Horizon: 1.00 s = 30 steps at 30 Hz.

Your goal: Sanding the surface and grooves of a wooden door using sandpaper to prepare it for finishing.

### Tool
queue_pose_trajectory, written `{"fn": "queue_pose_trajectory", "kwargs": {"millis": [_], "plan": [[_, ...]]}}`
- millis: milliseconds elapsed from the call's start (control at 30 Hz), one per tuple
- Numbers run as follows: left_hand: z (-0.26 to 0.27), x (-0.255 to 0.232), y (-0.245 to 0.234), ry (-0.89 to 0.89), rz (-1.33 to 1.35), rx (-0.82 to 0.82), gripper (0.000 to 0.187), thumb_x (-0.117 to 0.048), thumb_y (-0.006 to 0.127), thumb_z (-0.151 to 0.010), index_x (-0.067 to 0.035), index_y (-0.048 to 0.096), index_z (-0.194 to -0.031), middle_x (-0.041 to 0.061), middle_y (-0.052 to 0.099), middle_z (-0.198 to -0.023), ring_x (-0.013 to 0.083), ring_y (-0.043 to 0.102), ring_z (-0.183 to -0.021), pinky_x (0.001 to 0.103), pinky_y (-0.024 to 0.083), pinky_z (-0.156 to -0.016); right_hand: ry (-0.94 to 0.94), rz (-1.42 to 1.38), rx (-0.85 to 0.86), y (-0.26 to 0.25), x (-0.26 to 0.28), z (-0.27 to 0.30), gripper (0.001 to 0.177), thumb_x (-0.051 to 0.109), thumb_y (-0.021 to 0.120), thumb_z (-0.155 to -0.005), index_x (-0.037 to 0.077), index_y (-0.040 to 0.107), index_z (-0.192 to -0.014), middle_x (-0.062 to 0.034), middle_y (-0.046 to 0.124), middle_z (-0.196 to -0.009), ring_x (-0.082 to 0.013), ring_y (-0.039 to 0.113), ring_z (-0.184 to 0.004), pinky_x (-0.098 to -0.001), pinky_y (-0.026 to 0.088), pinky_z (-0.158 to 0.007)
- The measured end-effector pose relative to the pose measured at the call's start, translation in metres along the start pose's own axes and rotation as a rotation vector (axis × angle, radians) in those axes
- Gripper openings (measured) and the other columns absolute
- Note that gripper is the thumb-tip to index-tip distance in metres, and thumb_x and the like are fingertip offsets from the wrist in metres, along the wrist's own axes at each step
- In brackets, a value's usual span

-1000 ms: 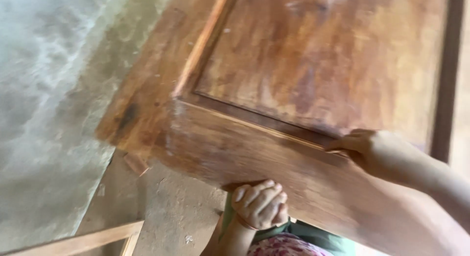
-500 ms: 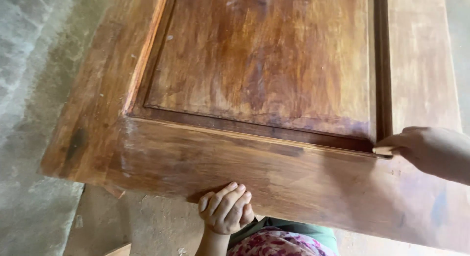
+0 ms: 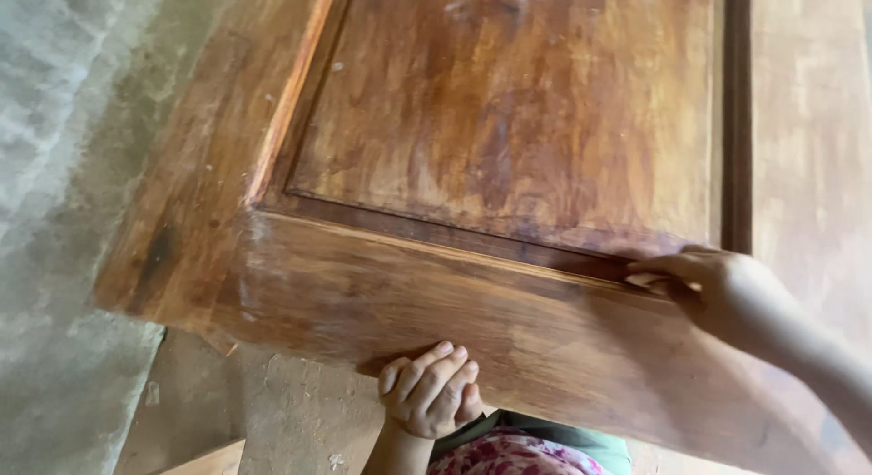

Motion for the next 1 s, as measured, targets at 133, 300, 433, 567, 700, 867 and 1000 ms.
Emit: {"fn": "queue_pose_trajectory", "kwargs": {"millis": [133,300,433,567,700,867,1000], "plan": [[0.001,0.001,-0.001,0.028,-0.013,0.014,0.023,-0.032,0.056,-0.102,-0.019,0.075,-0.096,-0.004,0.076,-0.100,0.0121,0.072,-0.099,0.033,0.043,-0.091,-0.251,-0.054,-0.114,0.029,0.040,-0.033,0.034,0.019,0.062,-0.092,0.021,0.072,-0.124,-0.0048,0.078,-0.103,-0.0311,0.072,-0.095,-0.0326,0.060,-0.060],[0.005,0.001,0.000,0.034,-0.017,-0.061,0.027,-0.033,0.055,-0.101,-0.018,0.077,-0.099,-0.004,0.077,-0.102,0.0118,0.072,-0.103,0.033,0.042,-0.092,-0.424,-0.182,-0.159,0.018,0.123,-0.084,0.041,0.019,0.068,-0.089,0.011,0.065,-0.129,-0.0163,0.075,-0.108,-0.0335,0.072,-0.096,-0.0413,0.060,-0.077],[0.006,0.001,0.001,0.042,-0.008,-0.017,0.026,-0.034,0.056,-0.102,-0.017,0.076,-0.100,-0.004,0.077,-0.102,0.0125,0.072,-0.104,0.033,0.044,-0.094,-0.359,-0.179,-0.168,0.004,0.128,-0.072,0.043,0.009,0.065,-0.086,0.005,0.063,-0.129,-0.0208,0.070,-0.118,-0.0356,0.069,-0.102,-0.0420,0.059,-0.079],[0.004,0.001,-0.003,0.034,-0.020,-0.079,0.024,-0.032,0.055,-0.100,-0.018,0.073,-0.096,-0.004,0.077,-0.099,0.0123,0.072,-0.101,0.034,0.043,-0.093,-0.369,-0.050,-0.162,0.012,0.101,-0.037,0.043,0.015,0.066,-0.085,0.005,0.063,-0.126,-0.0152,0.070,-0.121,-0.0311,0.068,-0.105,-0.0419,0.059,-0.084],[0.000,0.000,-0.005,0.012,-0.020,-0.050,0.023,-0.033,0.055,-0.100,-0.019,0.071,-0.093,-0.004,0.076,-0.097,0.0120,0.073,-0.098,0.033,0.043,-0.092,-0.430,-0.023,-0.137,0.015,0.097,-0.010,0.056,0.028,0.070,-0.083,0.007,0.060,-0.133,-0.0117,0.071,-0.117,-0.0284,0.068,-0.101,-0.0440,0.056,-0.090],[0.002,0.001,-0.002,0.029,0.003,-0.094,0.023,-0.032,0.056,-0.101,-0.018,0.071,-0.092,-0.003,0.076,-0.096,0.0121,0.074,-0.095,0.030,0.044,-0.085,-0.438,-0.007,-0.158,0.025,0.098,-0.024,0.063,0.027,0.070,-0.081,0.003,0.055,-0.139,-0.0191,0.067,-0.123,-0.0339,0.065,-0.104,-0.0464,0.052,-0.091],[-0.001,0.001,-0.005,0.046,-0.008,-0.119,0.024,-0.031,0.055,-0.101,-0.016,0.071,-0.091,-0.002,0.076,-0.094,0.0121,0.073,-0.094,0.032,0.047,-0.083,-0.497,-0.039,-0.206,0.030,0.123,-0.051,0.059,0.016,0.066,-0.081,0.007,0.057,-0.138,-0.0197,0.065,-0.131,-0.0340,0.062,-0.113,-0.0471,0.051,-0.097]]}}
Point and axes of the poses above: each hand's wrist, its own z-axis away from the middle knuckle, its own y-axis out of the palm, x = y × z, the point moved 7 cm from there along -z, towards the middle knuckle
